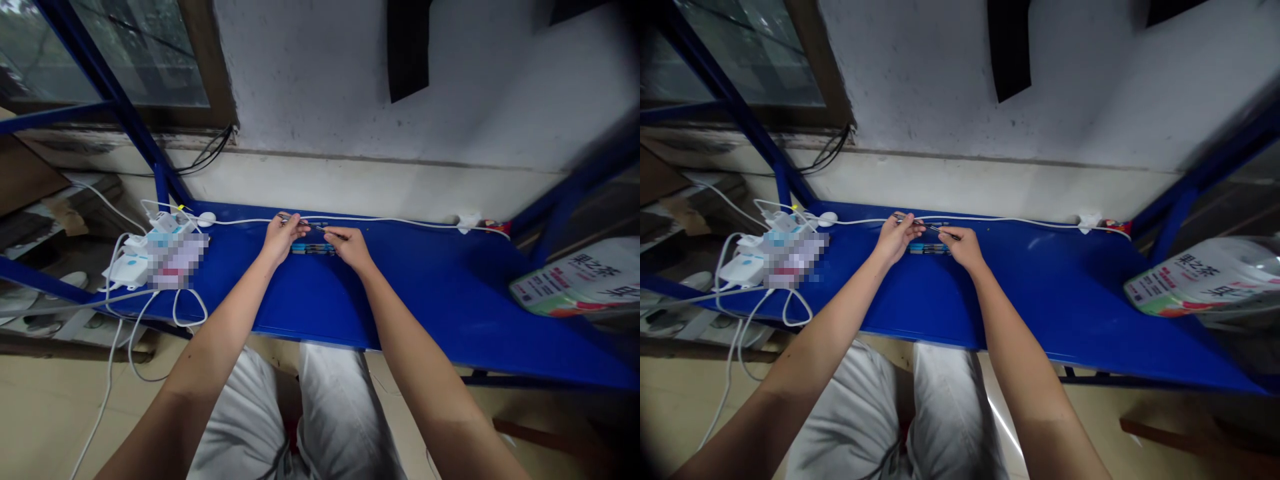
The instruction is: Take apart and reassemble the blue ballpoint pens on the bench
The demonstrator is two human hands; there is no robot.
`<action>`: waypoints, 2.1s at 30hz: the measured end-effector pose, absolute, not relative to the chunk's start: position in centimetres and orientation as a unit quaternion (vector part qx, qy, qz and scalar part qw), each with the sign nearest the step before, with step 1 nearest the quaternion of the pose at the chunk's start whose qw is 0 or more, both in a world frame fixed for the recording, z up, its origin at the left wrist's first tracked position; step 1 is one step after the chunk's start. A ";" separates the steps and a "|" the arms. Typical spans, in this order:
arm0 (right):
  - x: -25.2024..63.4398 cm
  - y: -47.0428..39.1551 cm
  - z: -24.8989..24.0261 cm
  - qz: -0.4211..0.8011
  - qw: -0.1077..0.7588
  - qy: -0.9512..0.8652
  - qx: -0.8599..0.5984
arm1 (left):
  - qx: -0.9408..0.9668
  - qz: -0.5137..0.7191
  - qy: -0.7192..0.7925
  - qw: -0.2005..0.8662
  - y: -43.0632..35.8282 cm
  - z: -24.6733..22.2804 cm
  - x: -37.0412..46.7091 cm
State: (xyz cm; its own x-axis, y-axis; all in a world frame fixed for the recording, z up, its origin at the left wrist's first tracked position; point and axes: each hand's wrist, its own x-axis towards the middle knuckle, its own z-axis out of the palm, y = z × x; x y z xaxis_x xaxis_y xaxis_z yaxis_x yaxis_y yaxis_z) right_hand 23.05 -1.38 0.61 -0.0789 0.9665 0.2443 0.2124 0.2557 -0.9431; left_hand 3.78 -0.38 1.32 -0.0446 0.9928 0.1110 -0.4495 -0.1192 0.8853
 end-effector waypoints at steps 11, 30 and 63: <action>25.8 -0.4 0.1 0.269 0.417 -0.695 -0.521 | 0.359 0.700 0.420 0.453 1.0 -0.1 1.8; 25.4 -0.3 0.0 0.241 0.369 -0.691 -0.574 | 0.290 0.674 0.468 0.492 1.5 -1.3 1.7; 25.1 2.1 -1.6 0.162 0.366 -0.726 -0.559 | 0.297 0.703 0.483 0.429 1.3 -0.6 1.9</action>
State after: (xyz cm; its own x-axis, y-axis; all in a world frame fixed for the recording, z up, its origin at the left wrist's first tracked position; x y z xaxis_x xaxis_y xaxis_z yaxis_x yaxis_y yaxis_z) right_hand 25.11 2.05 -1.58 -0.1076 0.9300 0.3515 0.6928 0.3237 -0.6444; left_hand 1.92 1.27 -0.60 -0.4547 0.8907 0.0024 -0.3165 -0.1641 0.9343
